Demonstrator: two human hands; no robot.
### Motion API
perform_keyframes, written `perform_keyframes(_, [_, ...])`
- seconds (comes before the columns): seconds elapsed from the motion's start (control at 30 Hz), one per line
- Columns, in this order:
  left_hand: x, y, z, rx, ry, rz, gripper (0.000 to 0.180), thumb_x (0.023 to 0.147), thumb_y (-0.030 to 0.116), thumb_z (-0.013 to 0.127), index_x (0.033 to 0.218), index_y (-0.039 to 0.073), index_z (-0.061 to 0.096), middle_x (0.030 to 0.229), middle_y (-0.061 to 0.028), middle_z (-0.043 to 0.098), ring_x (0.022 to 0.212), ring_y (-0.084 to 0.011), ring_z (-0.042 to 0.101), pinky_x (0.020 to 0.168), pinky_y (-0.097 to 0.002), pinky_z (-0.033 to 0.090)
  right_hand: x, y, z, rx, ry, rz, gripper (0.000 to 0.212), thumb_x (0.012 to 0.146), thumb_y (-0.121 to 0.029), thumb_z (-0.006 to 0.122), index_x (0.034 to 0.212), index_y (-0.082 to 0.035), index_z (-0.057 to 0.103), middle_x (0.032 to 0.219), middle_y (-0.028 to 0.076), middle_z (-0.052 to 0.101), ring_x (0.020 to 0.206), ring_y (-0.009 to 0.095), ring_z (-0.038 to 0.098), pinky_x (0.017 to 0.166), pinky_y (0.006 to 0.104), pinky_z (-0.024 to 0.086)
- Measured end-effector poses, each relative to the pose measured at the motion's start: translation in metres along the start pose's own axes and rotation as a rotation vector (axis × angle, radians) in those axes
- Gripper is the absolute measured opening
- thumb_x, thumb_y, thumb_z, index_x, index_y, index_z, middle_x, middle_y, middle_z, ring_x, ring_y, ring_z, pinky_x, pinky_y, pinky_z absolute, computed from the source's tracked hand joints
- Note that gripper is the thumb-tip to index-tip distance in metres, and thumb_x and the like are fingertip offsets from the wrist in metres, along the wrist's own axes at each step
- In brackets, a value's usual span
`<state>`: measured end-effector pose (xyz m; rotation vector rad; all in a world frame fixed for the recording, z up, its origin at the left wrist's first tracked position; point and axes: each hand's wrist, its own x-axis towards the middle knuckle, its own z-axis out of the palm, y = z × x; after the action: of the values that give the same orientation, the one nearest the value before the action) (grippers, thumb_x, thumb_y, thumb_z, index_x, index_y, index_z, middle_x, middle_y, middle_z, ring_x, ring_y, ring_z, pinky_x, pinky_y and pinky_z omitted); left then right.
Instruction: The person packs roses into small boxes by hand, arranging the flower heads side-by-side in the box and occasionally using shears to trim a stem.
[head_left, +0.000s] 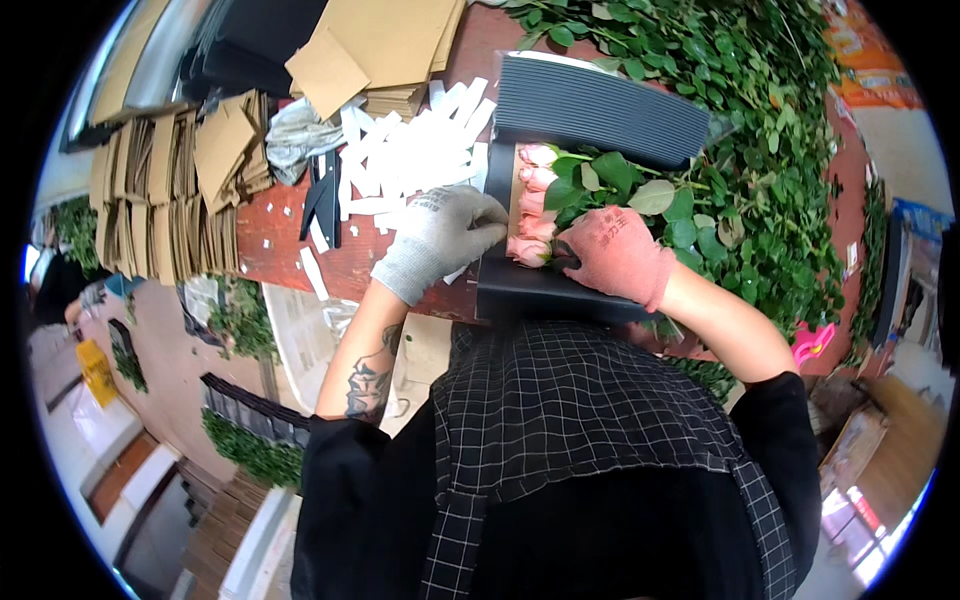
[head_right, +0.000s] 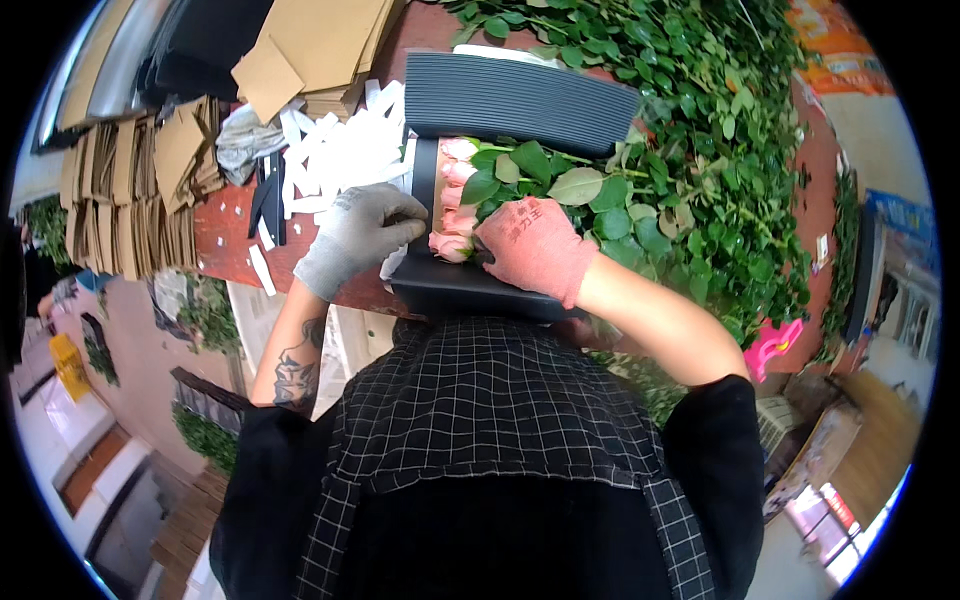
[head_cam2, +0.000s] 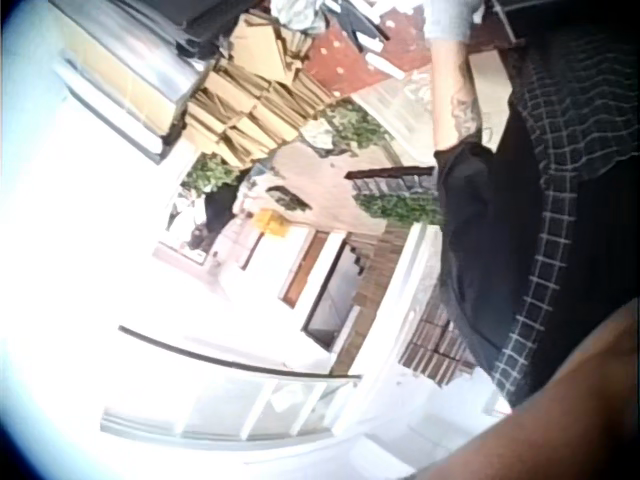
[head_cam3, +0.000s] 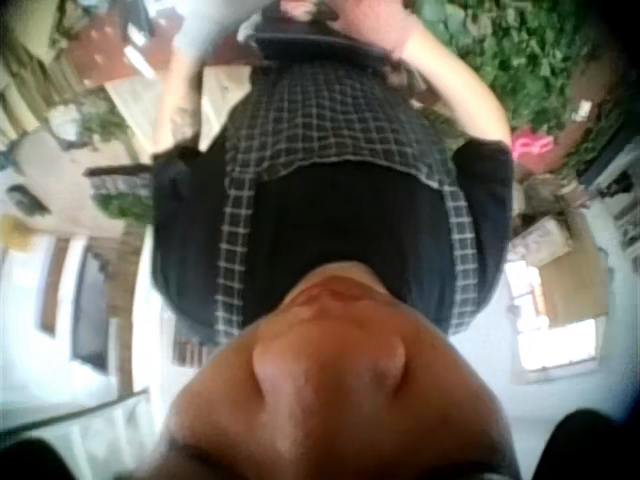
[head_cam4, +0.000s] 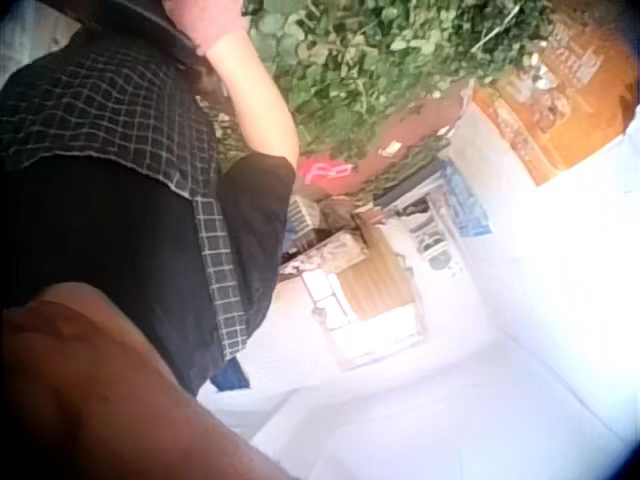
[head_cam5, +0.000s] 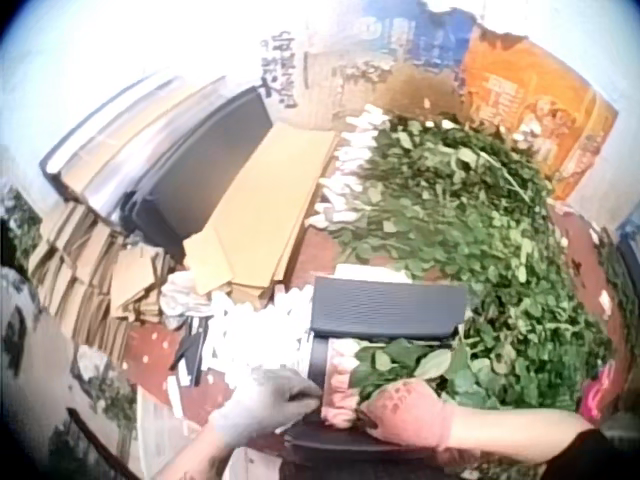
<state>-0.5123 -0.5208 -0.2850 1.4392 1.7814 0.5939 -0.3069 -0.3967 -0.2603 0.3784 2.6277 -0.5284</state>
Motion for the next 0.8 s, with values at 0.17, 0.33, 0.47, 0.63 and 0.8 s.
perform_keyframes(0.17, [0.008,-0.022,0.031,-0.185,0.07,-0.057,0.023,0.082,0.022,0.067,0.095,0.004,0.072,0.08,-0.0122,0.07,0.069,-0.0211,0.066,0.067,-0.0323,0.051,0.003,0.002,-0.002,-0.021,0.054,-0.125,0.02,0.075,-0.027,0.065,0.082,-0.008,0.066,0.08,0.012,0.066,0.079,0.029,0.065,0.068,0.042,0.051])
perform_keyframes(0.33, [0.032,-0.007,0.014,-0.232,-0.02,-0.355,0.027,0.083,0.022,0.067,0.094,-0.003,0.07,0.069,-0.0095,0.067,0.056,-0.0154,0.063,0.057,-0.0298,0.052,0.005,0.003,0.006,0.024,0.108,-0.142,0.021,0.076,-0.026,0.064,0.083,-0.007,0.065,0.078,0.012,0.065,0.079,0.032,0.064,0.068,0.044,0.05])
perform_keyframes(0.47, [0.04,-0.009,0.012,-0.233,-0.062,-0.333,0.025,0.083,0.02,0.069,0.09,-0.004,0.069,0.069,-0.0089,0.066,0.054,-0.0144,0.061,0.055,-0.0286,0.052,0.006,0.002,0.006,0.041,0.135,-0.153,0.021,0.077,-0.025,0.062,0.084,-0.006,0.065,0.077,0.012,0.064,0.079,0.033,0.064,0.069,0.0445,0.051])
perform_keyframes(0.63, [0.048,-0.023,0.02,-0.496,-0.017,-0.339,0.022,0.083,0.018,0.07,0.091,-0.002,0.07,0.07,-0.0061,0.066,0.051,-0.0117,0.057,0.05,-0.0276,0.05,0.008,0.005,0.005,0.009,0.1,-0.174,0.02,0.076,-0.024,0.062,0.083,-0.006,0.065,0.078,0.013,0.064,0.078,0.032,0.064,0.068,0.0443,0.05])
perform_keyframes(0.8, [0.058,-0.016,0.013,-0.306,-0.025,-0.283,0.016,0.081,0.017,0.071,0.088,0.003,0.07,0.066,-0.003,0.063,0.049,-0.0106,0.056,0.048,-0.0268,0.048,0.006,0.005,0.006,0.038,0.128,-0.186,0.019,0.076,-0.023,0.061,0.083,-0.006,0.065,0.076,0.013,0.063,0.077,0.032,0.064,0.067,0.0445,0.05])
